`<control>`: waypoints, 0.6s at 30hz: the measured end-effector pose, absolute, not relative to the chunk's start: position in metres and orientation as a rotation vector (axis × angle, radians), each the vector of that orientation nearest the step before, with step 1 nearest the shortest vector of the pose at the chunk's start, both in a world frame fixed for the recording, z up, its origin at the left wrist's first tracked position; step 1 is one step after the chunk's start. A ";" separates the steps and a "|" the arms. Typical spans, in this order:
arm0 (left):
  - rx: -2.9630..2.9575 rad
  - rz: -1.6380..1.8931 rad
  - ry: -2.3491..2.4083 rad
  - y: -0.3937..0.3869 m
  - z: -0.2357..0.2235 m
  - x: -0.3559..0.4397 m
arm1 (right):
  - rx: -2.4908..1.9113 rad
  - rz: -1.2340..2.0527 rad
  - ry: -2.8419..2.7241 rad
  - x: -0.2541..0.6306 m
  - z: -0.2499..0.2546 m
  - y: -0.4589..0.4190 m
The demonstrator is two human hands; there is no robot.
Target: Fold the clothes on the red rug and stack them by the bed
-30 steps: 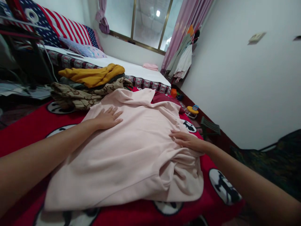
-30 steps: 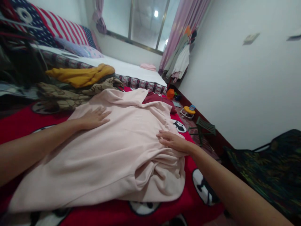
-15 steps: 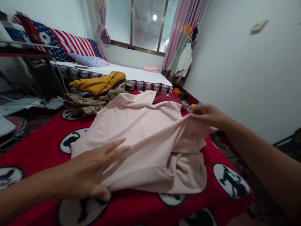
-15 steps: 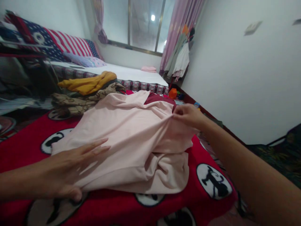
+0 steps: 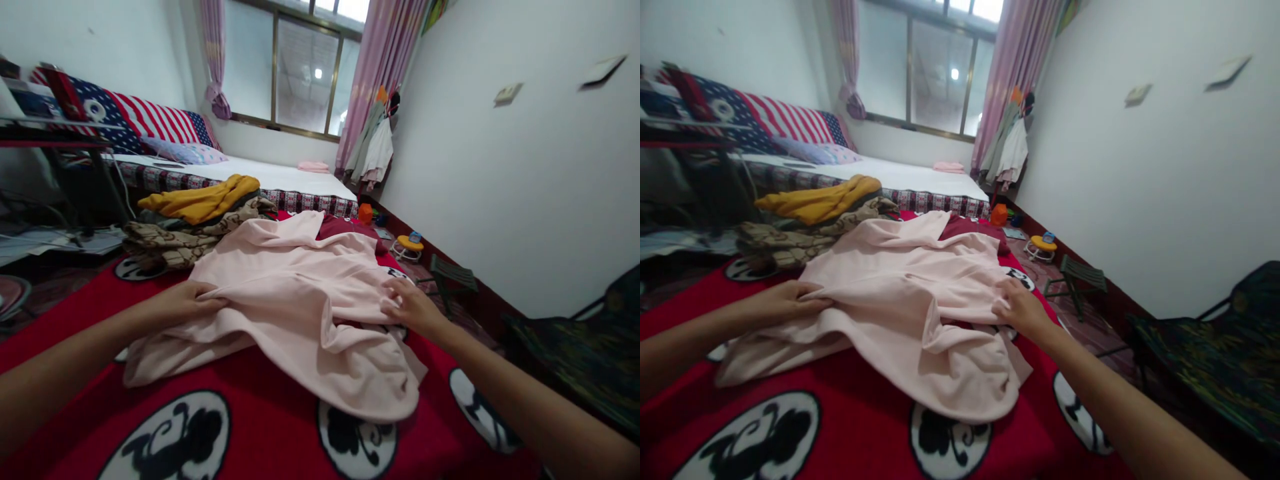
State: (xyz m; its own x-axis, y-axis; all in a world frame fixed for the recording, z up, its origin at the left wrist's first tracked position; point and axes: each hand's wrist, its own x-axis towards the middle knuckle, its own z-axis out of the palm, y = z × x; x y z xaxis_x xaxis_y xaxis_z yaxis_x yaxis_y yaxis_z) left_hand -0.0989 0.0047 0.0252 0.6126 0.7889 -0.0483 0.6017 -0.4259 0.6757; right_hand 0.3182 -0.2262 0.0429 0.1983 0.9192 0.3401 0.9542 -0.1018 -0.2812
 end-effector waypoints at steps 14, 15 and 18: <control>2.997 0.239 0.228 -0.087 0.024 -0.061 | -1.963 0.228 -1.847 0.329 0.036 -0.236; 2.959 0.260 0.227 -0.085 0.023 -0.061 | -1.938 0.205 -1.816 0.330 0.034 -0.233; 2.702 0.329 0.292 -0.068 0.043 -0.055 | -1.912 0.154 -1.729 0.334 0.030 -0.221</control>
State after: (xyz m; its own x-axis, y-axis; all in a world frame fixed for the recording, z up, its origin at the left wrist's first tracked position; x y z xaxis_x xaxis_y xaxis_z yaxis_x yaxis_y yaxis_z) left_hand -0.0551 -0.0685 0.0434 0.9505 0.2491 0.1855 0.1548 -0.8977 0.4125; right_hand 0.3343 -0.2213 0.0304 0.1654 0.9474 0.2740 0.8842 -0.0194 -0.4668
